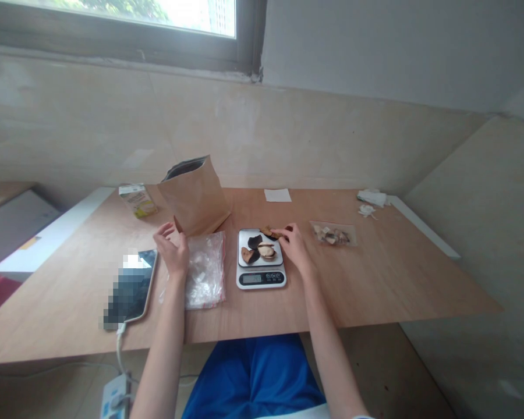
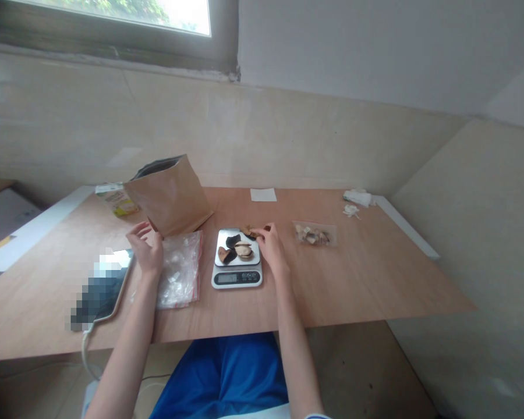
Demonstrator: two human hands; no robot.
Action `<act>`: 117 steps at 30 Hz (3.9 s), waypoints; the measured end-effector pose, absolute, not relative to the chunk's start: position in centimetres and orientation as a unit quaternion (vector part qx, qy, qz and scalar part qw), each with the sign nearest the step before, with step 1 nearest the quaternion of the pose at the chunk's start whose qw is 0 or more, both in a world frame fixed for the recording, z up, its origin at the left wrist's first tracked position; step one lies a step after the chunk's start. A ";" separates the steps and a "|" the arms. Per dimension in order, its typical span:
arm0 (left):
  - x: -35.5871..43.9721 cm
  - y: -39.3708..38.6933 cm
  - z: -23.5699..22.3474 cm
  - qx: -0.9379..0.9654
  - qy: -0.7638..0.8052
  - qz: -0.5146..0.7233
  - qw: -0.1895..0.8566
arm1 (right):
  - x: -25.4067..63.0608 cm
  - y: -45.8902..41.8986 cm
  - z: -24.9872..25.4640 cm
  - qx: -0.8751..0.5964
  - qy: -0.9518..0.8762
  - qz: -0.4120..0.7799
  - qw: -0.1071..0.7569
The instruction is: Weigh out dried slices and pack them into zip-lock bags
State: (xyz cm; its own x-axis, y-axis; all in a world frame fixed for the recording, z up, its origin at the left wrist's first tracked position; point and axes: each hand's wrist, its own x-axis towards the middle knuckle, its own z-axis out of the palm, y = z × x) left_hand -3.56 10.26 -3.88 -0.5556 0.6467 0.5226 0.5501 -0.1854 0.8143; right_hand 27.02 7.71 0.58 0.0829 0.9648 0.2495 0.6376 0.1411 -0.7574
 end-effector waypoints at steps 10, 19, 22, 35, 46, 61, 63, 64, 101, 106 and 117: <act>-3.5 10.4 -4.0 0.482 0.622 0.615 0.054 | 25.8 7.0 2.7 -0.623 -0.721 0.184 0.239; -3.7 10.8 -4.4 0.479 0.605 0.632 0.071 | 26.5 7.1 3.3 -0.709 -0.667 0.141 0.179; -3.7 10.8 -4.5 0.477 0.604 0.634 0.074 | 26.8 6.8 3.2 -0.755 -0.627 0.112 0.154; -3.9 10.9 -4.7 0.478 0.604 0.632 0.085 | 26.6 7.7 2.4 -0.634 -0.676 0.226 0.298; -3.8 10.8 -4.6 0.472 0.614 0.627 0.082 | 25.3 8.9 -0.3 -0.569 -0.677 0.254 0.391; -3.7 10.6 -4.3 0.478 0.615 0.623 0.068 | 27.5 6.0 -4.5 -0.682 -0.646 0.056 0.338; -3.7 10.6 -4.3 0.480 0.613 0.624 0.069 | 27.6 5.7 -5.0 -0.686 -0.666 0.051 0.289; -3.7 10.6 -4.3 0.480 0.612 0.625 0.070 | 27.7 5.7 -5.1 -0.687 -0.670 0.048 0.275; -3.0 9.3 -3.0 0.447 0.571 0.687 -0.041 | 26.9 5.5 -2.2 -0.678 -0.490 0.175 0.519; -2.9 9.3 -2.7 0.440 0.582 0.683 -0.030 | 26.6 5.9 -1.1 -0.648 -0.418 0.238 0.590; -2.8 9.2 -2.5 0.445 0.577 0.685 -0.029 | 24.9 3.7 2.5 -0.599 -0.606 0.323 0.412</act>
